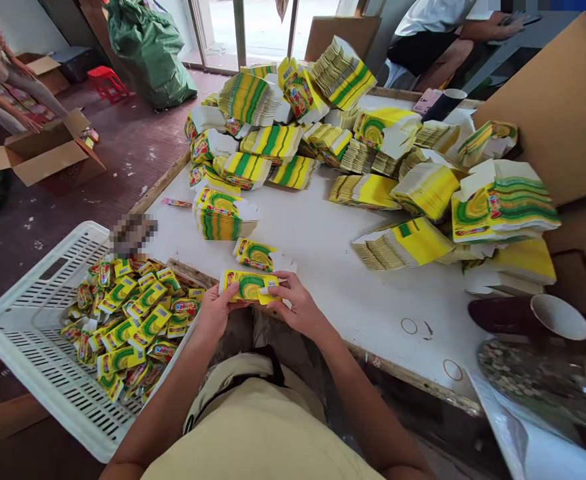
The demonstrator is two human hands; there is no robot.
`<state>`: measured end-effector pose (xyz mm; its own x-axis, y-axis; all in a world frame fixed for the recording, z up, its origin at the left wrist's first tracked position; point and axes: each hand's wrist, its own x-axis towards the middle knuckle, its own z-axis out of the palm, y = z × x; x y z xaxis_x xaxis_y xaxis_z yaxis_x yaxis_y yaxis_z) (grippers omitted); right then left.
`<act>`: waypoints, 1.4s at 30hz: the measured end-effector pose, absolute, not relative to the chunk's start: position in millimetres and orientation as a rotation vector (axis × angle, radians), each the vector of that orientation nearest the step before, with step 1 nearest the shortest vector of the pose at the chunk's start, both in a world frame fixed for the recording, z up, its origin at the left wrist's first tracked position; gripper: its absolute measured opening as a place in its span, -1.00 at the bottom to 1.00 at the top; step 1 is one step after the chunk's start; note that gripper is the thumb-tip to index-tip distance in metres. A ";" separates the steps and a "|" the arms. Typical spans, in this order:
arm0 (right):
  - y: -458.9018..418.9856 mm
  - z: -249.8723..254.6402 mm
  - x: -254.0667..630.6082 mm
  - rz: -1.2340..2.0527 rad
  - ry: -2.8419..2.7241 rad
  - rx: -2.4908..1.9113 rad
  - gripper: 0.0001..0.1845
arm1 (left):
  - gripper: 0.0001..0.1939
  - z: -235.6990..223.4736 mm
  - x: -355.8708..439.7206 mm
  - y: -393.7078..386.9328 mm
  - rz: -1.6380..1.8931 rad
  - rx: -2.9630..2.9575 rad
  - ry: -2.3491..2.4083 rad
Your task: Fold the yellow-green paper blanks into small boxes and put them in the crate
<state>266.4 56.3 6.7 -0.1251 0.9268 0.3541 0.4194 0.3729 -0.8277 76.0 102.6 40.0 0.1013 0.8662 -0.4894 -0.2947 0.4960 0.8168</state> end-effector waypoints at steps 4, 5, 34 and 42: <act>59.0 6.8 259.1 0.650 -1.632 -1.248 -0.81 | -0.49 40.6 76.8 103.4 0.952 0.614 1.167; 59.5 7.0 257.2 0.644 -1.609 -1.250 -0.81 | -0.49 41.1 76.8 103.8 0.954 0.614 1.168; 55.4 20.0 257.1 0.661 -1.713 -1.283 -0.82 | -0.54 40.7 78.8 98.5 0.936 0.612 1.221; 60.0 10.6 243.2 0.707 -1.399 -1.274 -0.59 | -0.53 40.5 81.1 96.5 0.902 0.649 1.208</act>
